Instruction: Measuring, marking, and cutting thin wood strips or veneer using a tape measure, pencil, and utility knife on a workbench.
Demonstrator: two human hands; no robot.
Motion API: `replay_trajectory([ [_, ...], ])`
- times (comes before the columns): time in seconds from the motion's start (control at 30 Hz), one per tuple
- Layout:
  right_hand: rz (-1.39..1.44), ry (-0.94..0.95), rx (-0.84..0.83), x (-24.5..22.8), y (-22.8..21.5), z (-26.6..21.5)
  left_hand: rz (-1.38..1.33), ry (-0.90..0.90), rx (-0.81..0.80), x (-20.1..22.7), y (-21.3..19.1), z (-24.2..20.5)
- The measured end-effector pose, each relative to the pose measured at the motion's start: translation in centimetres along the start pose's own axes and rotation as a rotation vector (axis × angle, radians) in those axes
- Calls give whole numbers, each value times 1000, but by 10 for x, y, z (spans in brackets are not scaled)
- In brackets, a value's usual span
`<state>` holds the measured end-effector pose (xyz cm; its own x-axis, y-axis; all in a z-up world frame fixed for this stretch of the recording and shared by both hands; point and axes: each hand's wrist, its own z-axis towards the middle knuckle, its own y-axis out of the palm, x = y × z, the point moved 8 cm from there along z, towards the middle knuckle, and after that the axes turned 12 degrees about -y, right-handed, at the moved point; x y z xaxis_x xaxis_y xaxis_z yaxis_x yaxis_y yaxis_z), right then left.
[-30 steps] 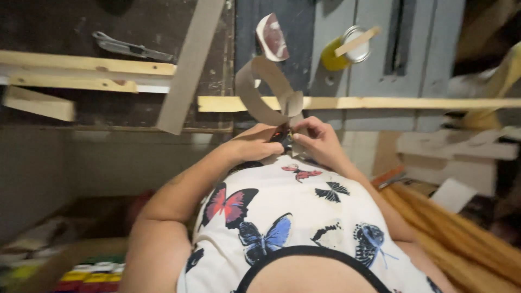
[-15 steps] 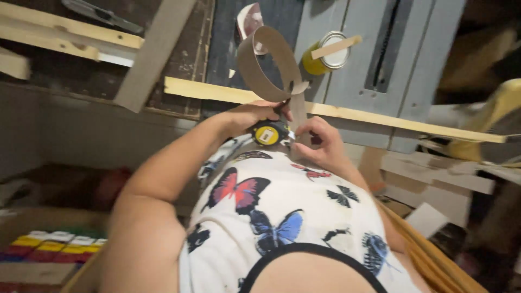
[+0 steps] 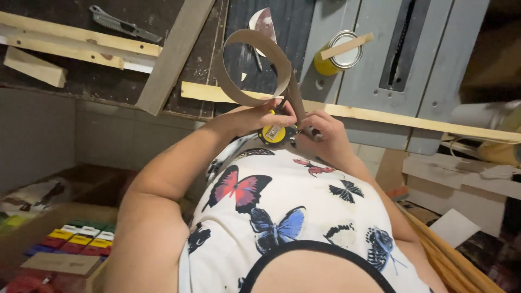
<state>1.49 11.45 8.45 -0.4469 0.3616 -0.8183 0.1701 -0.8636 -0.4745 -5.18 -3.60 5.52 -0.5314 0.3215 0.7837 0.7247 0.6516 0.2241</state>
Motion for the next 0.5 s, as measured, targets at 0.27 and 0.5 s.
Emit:
replay_trajectory([
  [0.27,18,23,129,35,-20,-17,-146,-61,227,-7,-65,-33],
  [0.5,397,167,277,27,-6,-7,486,43,242,0,-70,-34],
])
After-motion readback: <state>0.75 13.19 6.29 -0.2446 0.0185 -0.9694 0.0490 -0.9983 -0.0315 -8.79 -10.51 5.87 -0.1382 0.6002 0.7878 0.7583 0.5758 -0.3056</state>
